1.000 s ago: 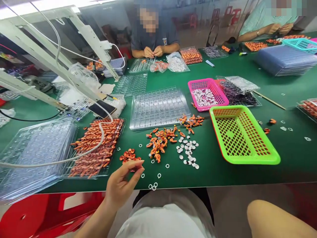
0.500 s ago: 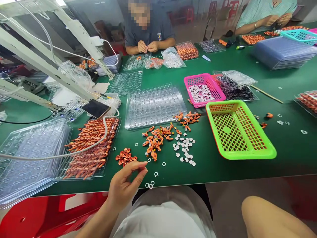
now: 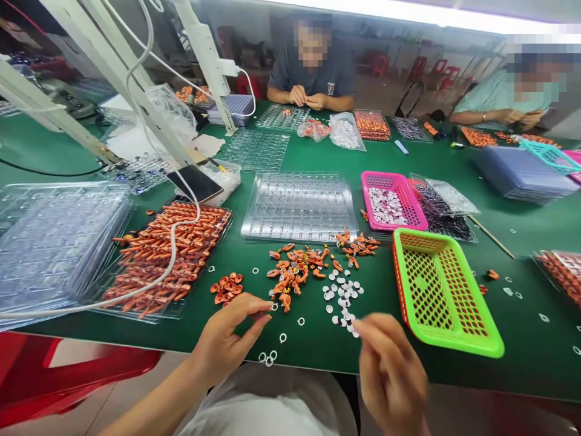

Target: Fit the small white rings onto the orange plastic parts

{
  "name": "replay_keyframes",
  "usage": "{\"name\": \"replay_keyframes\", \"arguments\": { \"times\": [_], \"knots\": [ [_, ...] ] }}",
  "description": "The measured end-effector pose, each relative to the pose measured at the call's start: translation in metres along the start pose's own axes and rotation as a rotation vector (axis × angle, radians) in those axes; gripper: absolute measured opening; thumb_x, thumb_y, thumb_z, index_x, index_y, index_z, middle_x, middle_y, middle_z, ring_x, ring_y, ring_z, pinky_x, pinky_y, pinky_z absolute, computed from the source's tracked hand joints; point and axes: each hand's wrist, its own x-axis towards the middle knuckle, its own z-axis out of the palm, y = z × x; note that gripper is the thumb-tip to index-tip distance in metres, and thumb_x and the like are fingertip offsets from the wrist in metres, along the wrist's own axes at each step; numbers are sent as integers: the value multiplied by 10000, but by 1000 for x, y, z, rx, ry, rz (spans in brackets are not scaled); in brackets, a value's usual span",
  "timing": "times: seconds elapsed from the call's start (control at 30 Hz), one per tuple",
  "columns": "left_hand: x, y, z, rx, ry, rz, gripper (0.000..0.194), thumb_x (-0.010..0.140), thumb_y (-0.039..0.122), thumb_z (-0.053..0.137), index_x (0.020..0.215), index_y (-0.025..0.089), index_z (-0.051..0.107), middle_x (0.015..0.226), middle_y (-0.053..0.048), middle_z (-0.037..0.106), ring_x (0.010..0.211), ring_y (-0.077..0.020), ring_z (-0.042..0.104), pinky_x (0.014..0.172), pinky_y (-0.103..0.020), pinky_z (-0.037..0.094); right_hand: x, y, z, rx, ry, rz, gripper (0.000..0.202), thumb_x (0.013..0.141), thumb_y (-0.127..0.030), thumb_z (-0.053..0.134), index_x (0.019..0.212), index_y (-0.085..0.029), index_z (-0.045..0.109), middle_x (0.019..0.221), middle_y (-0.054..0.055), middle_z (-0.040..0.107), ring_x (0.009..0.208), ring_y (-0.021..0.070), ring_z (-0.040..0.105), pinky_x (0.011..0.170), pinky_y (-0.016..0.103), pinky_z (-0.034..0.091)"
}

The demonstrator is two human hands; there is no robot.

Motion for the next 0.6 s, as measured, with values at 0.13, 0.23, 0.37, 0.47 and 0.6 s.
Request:
{"name": "replay_keyframes", "arguments": {
  "times": [0.13, 0.23, 0.37, 0.47, 0.6],
  "knots": [
    [9, -7, 7, 149, -47, -1, 221, 891, 120, 579, 1094, 184, 638, 1084, -106, 680, 1025, -249, 615, 890, -429, 534, 30, 2, 57, 4, -334, -51, 277, 923, -65, 493, 1135, -204, 604, 1004, 88, 657, 941, 219, 636, 825, 370, 550],
    [17, -9, 16, 231, -117, -51, 257, 864, 100, 585, 1108, 155, 645, 1154, -147, 642, 1094, -297, 574, 916, -487, 529, 40, -4, 93, -88, -456, -37, 230, 934, -126, 506, 1142, -168, 594, 1031, 120, 661, 955, 260, 625, 822, 421, 550],
    [22, -9, 21, 218, -204, -93, 216, 852, 94, 592, 1038, 164, 676, 1145, -136, 633, 1095, -301, 555, 910, -488, 533, 40, -7, 116, -199, -578, 24, 174, 918, -99, 479, 1005, -153, 620, 937, 114, 663, 873, 281, 604, 750, 441, 541],
    [18, -8, 21, 142, -250, -74, 167, 851, 98, 603, 963, 184, 690, 1122, -112, 635, 1081, -281, 554, 909, -460, 531, 32, -5, 108, -158, -608, 58, 181, 918, -82, 452, 948, -169, 608, 887, 87, 654, 824, 255, 591, 720, 411, 527],
    [13, -9, 20, 72, -304, -28, 190, 854, 84, 598, 953, 210, 701, 1156, -95, 628, 1091, -262, 549, 924, -441, 520, 16, -5, 83, -31, -603, 148, 215, 938, -110, 444, 1066, -200, 593, 949, 73, 652, 869, 228, 608, 748, 367, 524]
  ]
}}
